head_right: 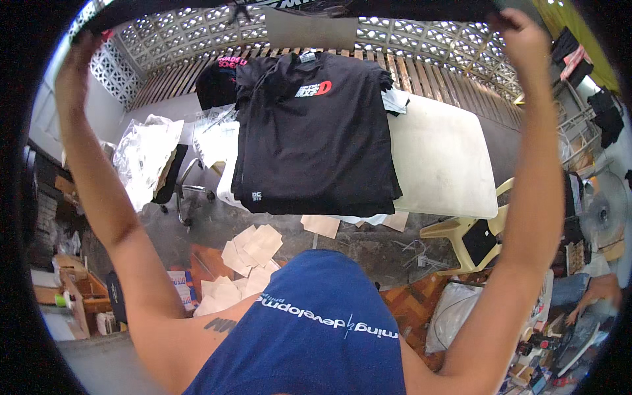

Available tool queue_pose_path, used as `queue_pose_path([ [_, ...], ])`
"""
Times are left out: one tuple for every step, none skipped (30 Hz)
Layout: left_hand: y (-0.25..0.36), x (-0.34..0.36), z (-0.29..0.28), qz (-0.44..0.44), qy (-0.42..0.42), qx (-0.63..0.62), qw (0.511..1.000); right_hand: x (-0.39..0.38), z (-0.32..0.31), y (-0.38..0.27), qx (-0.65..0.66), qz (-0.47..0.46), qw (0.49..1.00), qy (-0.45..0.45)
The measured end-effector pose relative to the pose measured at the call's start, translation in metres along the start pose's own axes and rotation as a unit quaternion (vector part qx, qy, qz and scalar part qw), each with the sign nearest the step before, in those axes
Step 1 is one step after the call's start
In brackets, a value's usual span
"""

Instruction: The person places a black t-shirt on a heat press, aligns and applies a transfer design, operates the press, then removes and stacks the finished shirt. The process is repeated with another shirt, including flipping and repositioning the garment between presses.

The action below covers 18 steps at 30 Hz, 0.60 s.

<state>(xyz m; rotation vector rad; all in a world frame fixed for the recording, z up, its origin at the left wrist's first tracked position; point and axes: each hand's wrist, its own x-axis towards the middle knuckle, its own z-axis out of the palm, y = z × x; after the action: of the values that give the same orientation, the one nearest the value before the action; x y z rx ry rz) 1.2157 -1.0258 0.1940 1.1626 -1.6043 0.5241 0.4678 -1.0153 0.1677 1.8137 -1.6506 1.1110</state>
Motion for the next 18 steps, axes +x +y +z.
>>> queue_pose_path([
  [-0.009,-0.032,0.015,-0.068,-0.006,0.021,0.997,-0.034,0.029,0.007,-0.023,-0.010,0.999,0.028],
  [-0.013,-0.066,0.031,-0.111,-0.039,-0.023,0.993,-0.066,0.059,0.008,0.055,0.031,0.998,0.011],
  [-0.012,-0.097,0.042,-0.155,-0.079,0.003,0.985,-0.096,0.079,0.008,0.114,0.072,0.990,-0.038],
  [-0.006,-0.133,0.058,-0.134,-0.089,-0.150,0.976,-0.122,0.099,0.005,0.152,0.046,0.987,-0.020],
  [0.003,-0.164,0.067,-0.062,-0.085,-0.132,0.986,-0.147,0.113,0.003,0.142,0.045,0.988,-0.028],
  [0.011,-0.193,0.073,-0.100,-0.123,-0.157,0.975,-0.172,0.129,-0.002,0.166,0.106,0.980,-0.030],
  [0.018,-0.224,0.074,-0.223,-0.184,-0.140,0.947,-0.198,0.138,-0.003,0.149,0.118,0.981,-0.040],
  [0.023,-0.257,0.073,-0.277,-0.210,-0.168,0.922,-0.224,0.147,-0.001,0.152,0.145,0.975,-0.072],
  [0.025,-0.290,0.073,-0.348,-0.211,-0.285,0.868,-0.253,0.154,0.003,0.151,0.150,0.972,-0.099],
  [0.021,-0.325,0.066,-0.275,-0.252,-0.281,0.884,-0.287,0.158,0.012,0.170,0.088,0.974,-0.122],
  [0.017,-0.369,0.065,-0.282,-0.212,-0.320,0.879,-0.327,0.155,0.024,0.141,0.051,0.971,-0.187],
  [0.006,-0.409,0.059,-0.218,-0.212,-0.167,0.938,-0.375,0.151,0.034,0.075,0.067,0.967,-0.232],
  [-0.004,-0.454,0.058,-0.280,-0.160,-0.210,0.923,-0.431,0.140,0.044,0.044,0.133,0.947,-0.288],
  [-0.013,-0.503,0.060,-0.359,-0.121,-0.187,0.906,-0.489,0.126,0.053,0.051,0.167,0.941,-0.290],
  [-0.019,-0.551,0.069,-0.446,-0.091,-0.162,0.876,-0.548,0.108,0.062,0.101,0.296,0.886,-0.343],
  [-0.020,-0.600,0.071,-0.533,-0.137,-0.146,0.822,-0.612,0.083,0.066,0.093,0.441,0.798,-0.400],
  [-0.014,-0.649,0.073,-0.646,-0.240,-0.099,0.717,-0.677,0.058,0.062,0.027,0.505,0.739,-0.446],
  [0.004,-0.699,0.071,-0.665,-0.406,0.018,0.627,-0.737,0.024,0.058,0.014,0.529,0.694,-0.488],
])
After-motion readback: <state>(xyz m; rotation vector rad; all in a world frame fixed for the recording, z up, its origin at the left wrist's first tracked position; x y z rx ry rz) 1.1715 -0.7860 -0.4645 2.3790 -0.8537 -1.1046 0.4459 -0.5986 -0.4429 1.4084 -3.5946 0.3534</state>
